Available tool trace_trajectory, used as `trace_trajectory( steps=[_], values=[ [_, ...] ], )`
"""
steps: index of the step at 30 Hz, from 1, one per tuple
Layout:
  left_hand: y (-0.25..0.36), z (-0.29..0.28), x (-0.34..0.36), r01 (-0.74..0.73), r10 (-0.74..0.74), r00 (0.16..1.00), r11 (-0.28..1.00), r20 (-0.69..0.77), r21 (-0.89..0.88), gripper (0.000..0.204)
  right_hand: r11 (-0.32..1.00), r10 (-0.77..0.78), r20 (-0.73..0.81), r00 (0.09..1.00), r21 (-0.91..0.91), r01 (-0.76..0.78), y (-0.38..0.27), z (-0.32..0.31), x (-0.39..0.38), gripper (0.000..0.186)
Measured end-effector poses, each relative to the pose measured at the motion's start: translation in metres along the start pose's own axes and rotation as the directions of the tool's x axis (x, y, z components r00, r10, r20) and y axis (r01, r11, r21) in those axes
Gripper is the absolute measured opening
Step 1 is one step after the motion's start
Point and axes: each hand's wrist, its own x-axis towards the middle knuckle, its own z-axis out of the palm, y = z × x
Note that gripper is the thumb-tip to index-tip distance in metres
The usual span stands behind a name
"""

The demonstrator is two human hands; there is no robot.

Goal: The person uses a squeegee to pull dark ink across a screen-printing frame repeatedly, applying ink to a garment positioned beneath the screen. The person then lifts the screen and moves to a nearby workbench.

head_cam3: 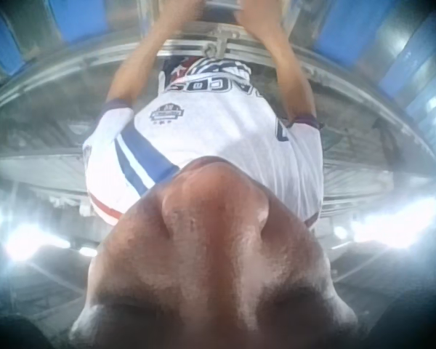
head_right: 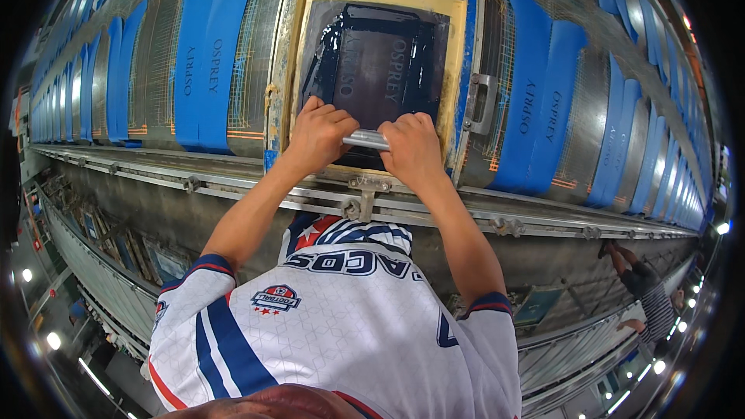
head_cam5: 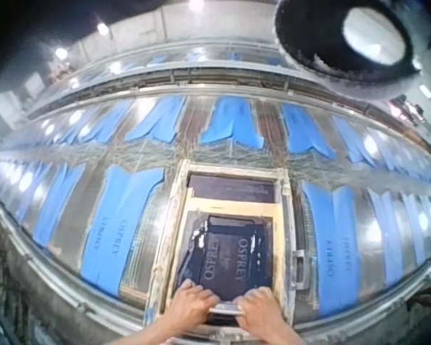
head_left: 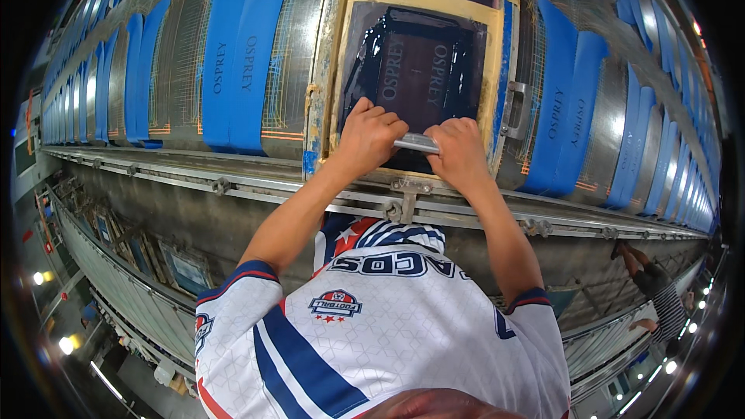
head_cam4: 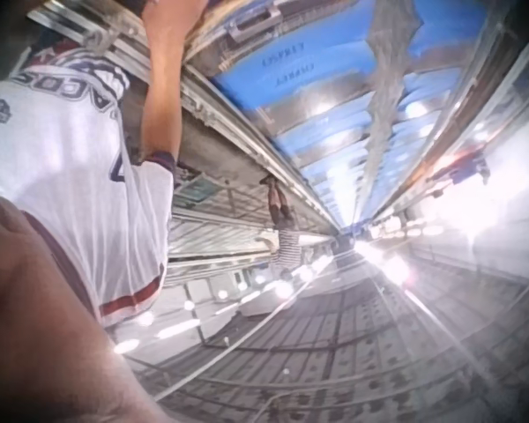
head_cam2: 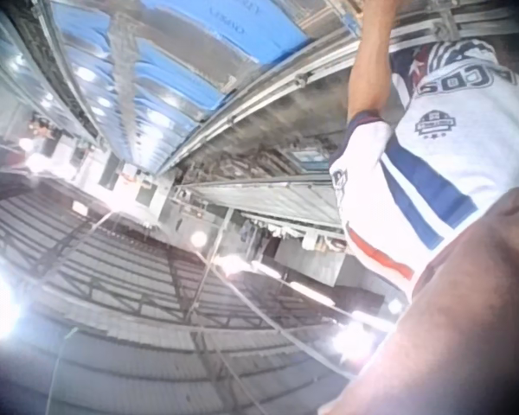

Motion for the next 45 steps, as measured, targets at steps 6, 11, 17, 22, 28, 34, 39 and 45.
trace_trajectory(
  steps=[6,11,17,22,28,34,39,45],
  values=[
    [-0.052,-0.018,0.086,-0.007,0.005,1.000,0.995,0.021,0.098,0.025,0.988,0.031,0.127,0.991,-0.157,-0.011,0.052,-0.034,0.087,0.022],
    [-0.112,-0.022,0.183,0.010,-0.022,0.997,0.987,0.074,0.161,0.029,0.994,0.092,0.138,0.986,-0.075,-0.082,0.110,-0.063,0.179,0.024],
    [-0.123,-0.017,0.188,0.011,-0.014,1.000,0.990,0.018,0.140,0.029,0.970,0.244,0.174,0.954,-0.057,-0.238,0.105,-0.063,0.192,0.026],
    [-0.101,-0.010,0.160,-0.003,0.003,1.000,0.995,0.008,0.096,0.028,0.988,0.117,0.092,0.989,-0.108,-0.107,0.094,-0.050,0.155,0.020],
    [-0.015,-0.001,0.016,0.020,-0.020,1.000,1.000,-0.018,0.009,0.026,0.999,0.001,0.042,0.999,-0.049,0.001,0.010,-0.002,0.023,0.024],
    [-0.007,-0.007,0.012,0.012,-0.010,0.997,1.000,0.072,-0.021,0.021,0.992,0.128,0.200,0.971,-0.035,-0.124,0.000,-0.009,0.015,0.022],
    [-0.055,-0.015,0.086,-0.009,0.011,1.000,0.992,-0.020,0.122,0.025,0.989,0.050,0.081,0.995,-0.140,-0.038,0.049,-0.032,0.089,0.020],
    [-0.117,-0.020,0.180,-0.006,0.000,0.999,0.990,0.043,0.140,0.026,0.988,0.141,0.132,0.981,-0.084,-0.131,0.103,-0.059,0.181,0.022]
  ],
)
